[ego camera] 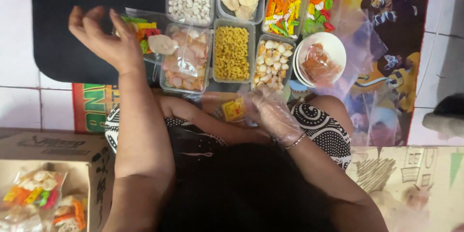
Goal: Packing various snack items from plastic containers into small clear plastic bags while wearing gloves.
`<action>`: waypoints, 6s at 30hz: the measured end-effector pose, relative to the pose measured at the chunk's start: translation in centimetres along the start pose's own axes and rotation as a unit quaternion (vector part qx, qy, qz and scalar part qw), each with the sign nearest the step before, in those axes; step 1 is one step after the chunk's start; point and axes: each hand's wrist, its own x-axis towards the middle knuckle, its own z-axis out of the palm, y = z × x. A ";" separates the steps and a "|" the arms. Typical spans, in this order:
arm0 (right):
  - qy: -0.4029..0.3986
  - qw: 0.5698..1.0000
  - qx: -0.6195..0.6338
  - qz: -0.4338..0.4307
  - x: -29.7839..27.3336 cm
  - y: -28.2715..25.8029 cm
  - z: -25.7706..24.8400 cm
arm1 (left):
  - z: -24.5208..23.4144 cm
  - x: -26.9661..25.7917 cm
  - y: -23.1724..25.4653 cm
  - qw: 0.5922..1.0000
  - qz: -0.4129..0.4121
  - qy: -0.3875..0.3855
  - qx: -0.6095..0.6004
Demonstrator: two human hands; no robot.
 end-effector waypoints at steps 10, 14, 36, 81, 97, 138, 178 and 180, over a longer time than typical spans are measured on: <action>0.171 0.980 0.093 -0.044 -2.8 8.1 0.7 | -7.0 -2.2 15.3 0.969 0.163 -0.175 -0.062; 0.220 0.967 0.126 0.000 -2.9 9.7 0.5 | -7.5 -8.1 14.5 0.928 0.132 -0.342 -0.071; 0.191 0.960 0.179 0.103 -1.9 14.1 1.5 | -4.7 -17.3 7.4 0.917 0.218 -0.292 0.162; -0.136 0.942 0.222 0.213 -0.7 10.6 7.1 | -3.5 -18.1 10.4 0.621 -0.512 -0.532 -0.262; 0.022 0.837 0.517 0.177 -2.0 9.0 4.0 | -4.0 -17.1 11.7 0.519 -0.531 -0.534 -0.404; -0.121 0.992 -0.014 -0.027 -1.7 1.7 4.2 | -3.1 -16.5 7.0 0.504 -0.580 -0.412 -0.490; -0.105 0.816 0.566 0.048 -1.8 12.5 2.6 | -5.4 -22.4 11.7 0.894 0.094 -0.437 -0.035; -0.057 0.800 0.593 0.066 -1.3 11.3 3.2 | -6.3 -23.0 13.7 0.816 -0.141 -0.540 -0.149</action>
